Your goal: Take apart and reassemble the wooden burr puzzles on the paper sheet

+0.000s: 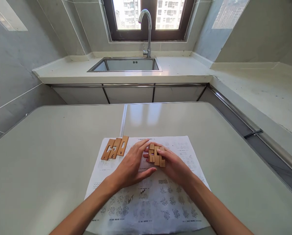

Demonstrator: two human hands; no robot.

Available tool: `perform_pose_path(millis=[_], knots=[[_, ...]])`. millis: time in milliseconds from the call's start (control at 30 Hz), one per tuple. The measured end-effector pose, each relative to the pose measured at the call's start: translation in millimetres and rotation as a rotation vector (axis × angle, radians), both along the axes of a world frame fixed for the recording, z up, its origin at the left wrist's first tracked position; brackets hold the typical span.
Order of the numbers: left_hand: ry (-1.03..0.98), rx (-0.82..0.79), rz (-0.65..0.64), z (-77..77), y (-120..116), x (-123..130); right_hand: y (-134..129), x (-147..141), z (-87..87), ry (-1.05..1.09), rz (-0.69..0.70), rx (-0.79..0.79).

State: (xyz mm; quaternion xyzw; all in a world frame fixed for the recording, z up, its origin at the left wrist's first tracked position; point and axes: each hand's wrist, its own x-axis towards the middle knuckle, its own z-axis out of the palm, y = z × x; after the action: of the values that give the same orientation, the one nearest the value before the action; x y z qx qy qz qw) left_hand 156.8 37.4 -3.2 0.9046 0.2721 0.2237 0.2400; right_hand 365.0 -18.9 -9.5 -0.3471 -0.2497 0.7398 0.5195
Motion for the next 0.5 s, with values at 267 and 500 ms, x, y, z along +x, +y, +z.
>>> perform_pose_path(millis=[267,500], knots=[[-0.087,-0.121,-0.015,-1.1,1.4,-0.7,-5.0,-1.7,1.9,-0.173,0.068,0.043],[-0.16,-0.108,0.001,-7.6,1.0,-3.6,-9.6,-6.6,0.2,-0.644,-0.089,0.161]])
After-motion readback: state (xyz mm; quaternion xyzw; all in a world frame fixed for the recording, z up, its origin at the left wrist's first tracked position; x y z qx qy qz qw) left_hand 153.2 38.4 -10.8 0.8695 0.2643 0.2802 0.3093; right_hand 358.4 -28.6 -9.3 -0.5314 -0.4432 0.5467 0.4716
